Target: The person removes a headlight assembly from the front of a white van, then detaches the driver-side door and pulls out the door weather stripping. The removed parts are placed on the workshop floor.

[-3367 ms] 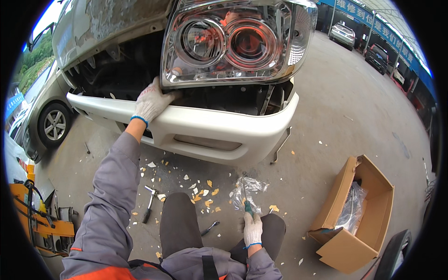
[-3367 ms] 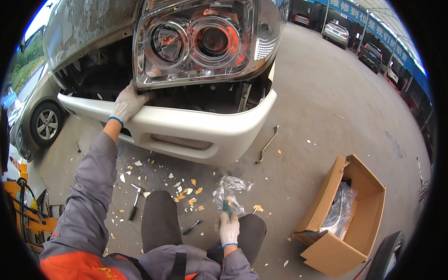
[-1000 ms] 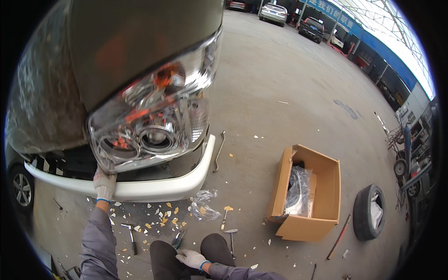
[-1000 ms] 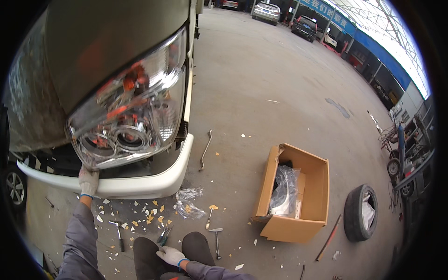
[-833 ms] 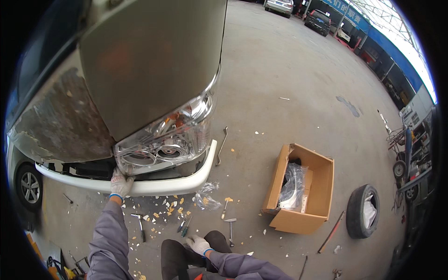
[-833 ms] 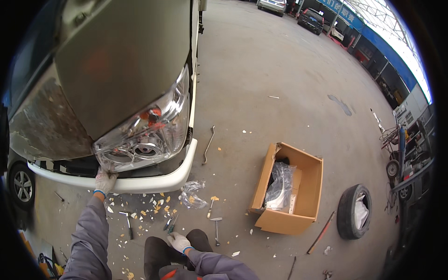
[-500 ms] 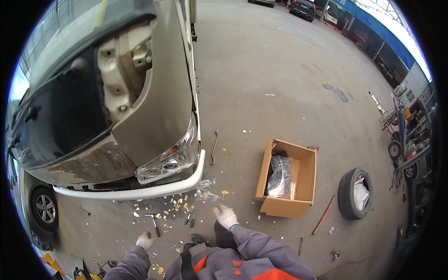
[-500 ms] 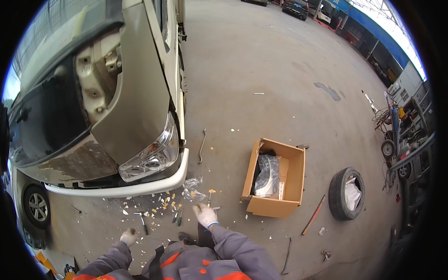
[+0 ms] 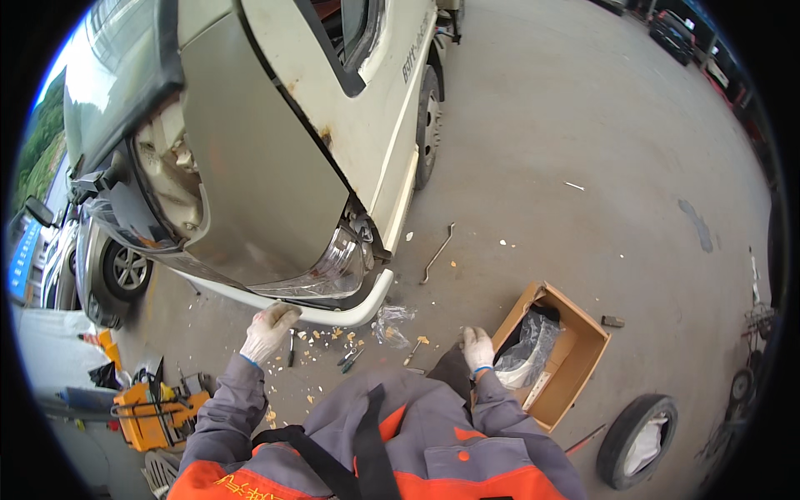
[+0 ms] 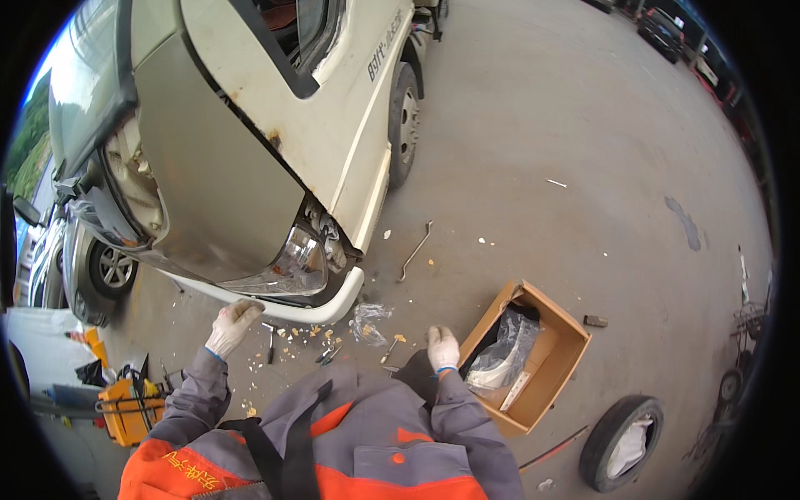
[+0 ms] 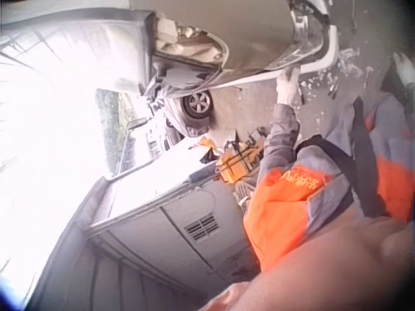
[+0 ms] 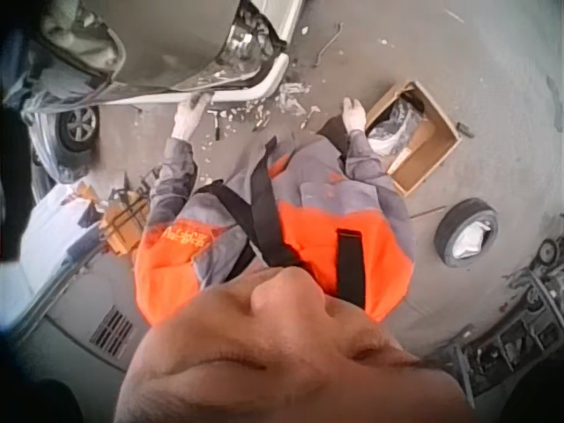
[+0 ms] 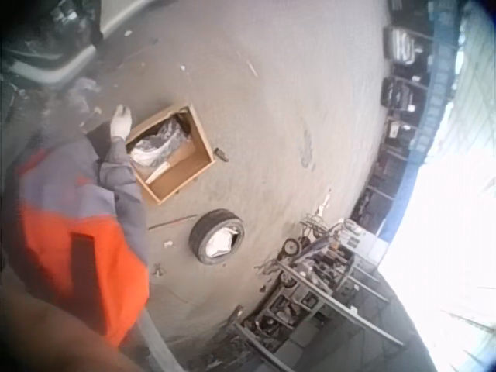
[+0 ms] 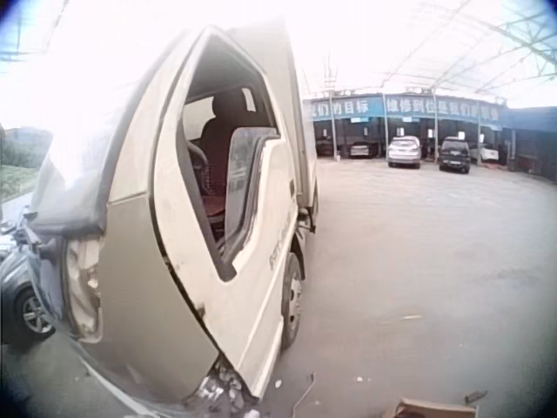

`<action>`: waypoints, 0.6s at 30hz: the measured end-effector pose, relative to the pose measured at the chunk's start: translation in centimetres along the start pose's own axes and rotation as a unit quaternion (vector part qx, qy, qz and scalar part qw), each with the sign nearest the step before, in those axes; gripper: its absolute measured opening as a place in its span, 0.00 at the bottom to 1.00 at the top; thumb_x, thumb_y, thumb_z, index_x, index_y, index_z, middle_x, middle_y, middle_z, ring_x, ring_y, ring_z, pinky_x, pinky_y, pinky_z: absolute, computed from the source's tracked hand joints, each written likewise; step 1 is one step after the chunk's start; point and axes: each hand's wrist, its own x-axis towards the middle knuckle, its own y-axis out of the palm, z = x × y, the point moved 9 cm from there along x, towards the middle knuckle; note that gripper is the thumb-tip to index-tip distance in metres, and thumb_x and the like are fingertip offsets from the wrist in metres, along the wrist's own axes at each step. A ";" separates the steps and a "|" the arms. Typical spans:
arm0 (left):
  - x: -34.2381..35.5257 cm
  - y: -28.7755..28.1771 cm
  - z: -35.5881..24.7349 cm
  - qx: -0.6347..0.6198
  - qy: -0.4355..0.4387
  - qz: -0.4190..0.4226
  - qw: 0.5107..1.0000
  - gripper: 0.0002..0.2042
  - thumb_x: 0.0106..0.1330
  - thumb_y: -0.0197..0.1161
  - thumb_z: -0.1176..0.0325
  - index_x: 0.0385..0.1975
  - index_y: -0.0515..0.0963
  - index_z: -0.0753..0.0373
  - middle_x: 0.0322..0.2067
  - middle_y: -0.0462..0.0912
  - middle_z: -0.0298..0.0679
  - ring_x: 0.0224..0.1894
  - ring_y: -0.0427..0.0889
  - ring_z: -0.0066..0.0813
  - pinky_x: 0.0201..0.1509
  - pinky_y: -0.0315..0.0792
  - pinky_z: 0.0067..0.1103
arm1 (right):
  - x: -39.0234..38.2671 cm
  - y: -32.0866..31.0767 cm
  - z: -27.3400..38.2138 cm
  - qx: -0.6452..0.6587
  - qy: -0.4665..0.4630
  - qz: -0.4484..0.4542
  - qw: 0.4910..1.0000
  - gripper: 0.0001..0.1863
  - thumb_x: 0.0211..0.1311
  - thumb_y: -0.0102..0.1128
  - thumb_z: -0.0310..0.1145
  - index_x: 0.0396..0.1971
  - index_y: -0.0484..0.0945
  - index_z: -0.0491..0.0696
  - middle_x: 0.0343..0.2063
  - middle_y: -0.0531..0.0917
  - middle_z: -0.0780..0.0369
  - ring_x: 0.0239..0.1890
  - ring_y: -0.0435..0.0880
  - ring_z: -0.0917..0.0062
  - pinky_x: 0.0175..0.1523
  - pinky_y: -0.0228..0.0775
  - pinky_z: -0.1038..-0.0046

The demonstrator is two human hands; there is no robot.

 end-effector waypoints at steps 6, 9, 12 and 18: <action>2.6 -1.4 -12.3 0.023 -0.069 -0.087 0.994 0.20 0.73 0.59 0.51 0.45 0.87 0.63 0.34 0.89 0.48 0.39 0.87 0.41 0.49 0.77 0.32 | 10.4 -14.7 12.0 -0.120 -0.113 -0.028 0.986 0.21 0.74 0.54 0.45 0.45 0.84 0.41 0.33 0.90 0.51 0.38 0.90 0.60 0.48 0.80 0.62; 3.3 -1.1 -11.4 0.079 -0.103 -0.084 0.988 0.21 0.71 0.60 0.48 0.39 0.90 0.61 0.26 0.87 0.48 0.33 0.87 0.40 0.44 0.78 0.34 | 16.4 -17.2 11.9 -0.020 -0.070 -0.030 0.997 0.19 0.75 0.56 0.44 0.43 0.84 0.41 0.31 0.90 0.54 0.34 0.90 0.67 0.42 0.80 0.67; 3.5 -1.1 -11.6 0.092 -0.120 -0.058 0.987 0.20 0.70 0.62 0.49 0.39 0.89 0.62 0.24 0.85 0.49 0.29 0.86 0.40 0.41 0.78 0.34 | 18.7 -16.6 13.6 0.000 -0.019 -0.007 1.000 0.20 0.77 0.55 0.44 0.42 0.83 0.40 0.31 0.89 0.57 0.32 0.88 0.72 0.39 0.80 0.70; 3.7 -1.5 -11.5 0.054 -0.064 -0.123 0.989 0.20 0.65 0.68 0.49 0.32 0.90 0.63 0.21 0.85 0.48 0.25 0.86 0.40 0.35 0.78 0.34 | 26.4 -9.2 20.9 0.098 0.008 0.115 0.988 0.18 0.73 0.58 0.41 0.46 0.81 0.40 0.31 0.87 0.59 0.29 0.86 0.75 0.34 0.79 0.72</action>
